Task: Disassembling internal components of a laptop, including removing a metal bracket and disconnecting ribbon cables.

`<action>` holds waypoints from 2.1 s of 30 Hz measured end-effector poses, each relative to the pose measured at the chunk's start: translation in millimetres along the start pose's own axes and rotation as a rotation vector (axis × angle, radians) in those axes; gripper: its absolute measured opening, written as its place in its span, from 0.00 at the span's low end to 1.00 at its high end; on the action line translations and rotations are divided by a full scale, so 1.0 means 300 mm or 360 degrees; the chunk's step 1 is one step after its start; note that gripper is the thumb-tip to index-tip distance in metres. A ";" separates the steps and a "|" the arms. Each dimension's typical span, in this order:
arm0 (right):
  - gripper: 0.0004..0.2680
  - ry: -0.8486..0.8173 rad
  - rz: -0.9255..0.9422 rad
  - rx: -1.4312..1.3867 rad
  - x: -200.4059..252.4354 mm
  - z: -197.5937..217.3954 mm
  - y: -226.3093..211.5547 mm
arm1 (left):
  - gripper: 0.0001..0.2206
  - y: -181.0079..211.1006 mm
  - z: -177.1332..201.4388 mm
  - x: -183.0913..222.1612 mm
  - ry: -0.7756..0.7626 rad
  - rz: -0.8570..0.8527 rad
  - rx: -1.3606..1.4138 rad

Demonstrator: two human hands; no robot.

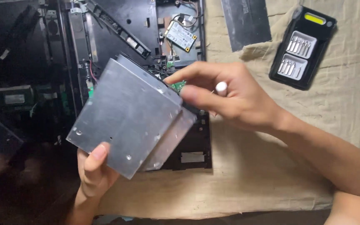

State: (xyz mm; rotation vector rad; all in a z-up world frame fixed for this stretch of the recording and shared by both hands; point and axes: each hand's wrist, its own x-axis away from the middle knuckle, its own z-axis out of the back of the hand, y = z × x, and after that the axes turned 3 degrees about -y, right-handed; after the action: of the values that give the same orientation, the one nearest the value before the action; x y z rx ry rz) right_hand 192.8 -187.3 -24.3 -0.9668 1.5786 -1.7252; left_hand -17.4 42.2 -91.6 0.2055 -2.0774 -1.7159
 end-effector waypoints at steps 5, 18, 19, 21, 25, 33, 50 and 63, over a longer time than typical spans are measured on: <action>0.10 -0.0017 -0.0173 0.0200 -0.011 0.007 0.002 | 0.29 -0.118 0.086 0.051 -0.0130 0.0274 0.0226; 0.06 0.0021 -0.0379 0.0146 -0.039 0.072 0.045 | 0.31 0.065 -0.101 -0.017 -0.0008 0.0076 0.0094; 0.05 0.0027 -0.0413 0.0045 -0.047 0.074 0.047 | 0.37 0.071 -0.103 -0.018 -0.0023 0.0029 0.0089; 0.06 0.0038 -0.0443 0.0033 -0.048 0.073 0.060 | 0.38 0.085 -0.112 -0.022 -0.0018 0.0021 0.0059; 0.06 0.0109 -0.0558 0.0024 -0.048 0.071 0.064 | 0.35 0.095 -0.123 -0.021 -0.0055 -0.0078 0.0015; 0.04 0.0063 -0.0503 0.0082 -0.050 0.101 0.065 | 0.29 0.099 -0.118 -0.023 -0.0003 -0.0049 0.0016; 0.05 -0.0010 -0.0458 -0.0123 -0.044 0.092 0.045 | 0.33 0.068 -0.073 -0.022 -0.0131 -0.0043 0.0001; 0.05 -0.0007 -0.0387 -0.0020 -0.020 0.117 -0.004 | 0.25 0.088 -0.078 -0.016 0.0144 -0.0063 -0.0227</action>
State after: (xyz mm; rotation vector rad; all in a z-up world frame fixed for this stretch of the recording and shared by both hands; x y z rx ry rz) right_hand 225.4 -201.6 -23.1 -1.2098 1.5214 -1.8746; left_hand 1.0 28.8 -64.1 0.2765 -1.8903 -1.8347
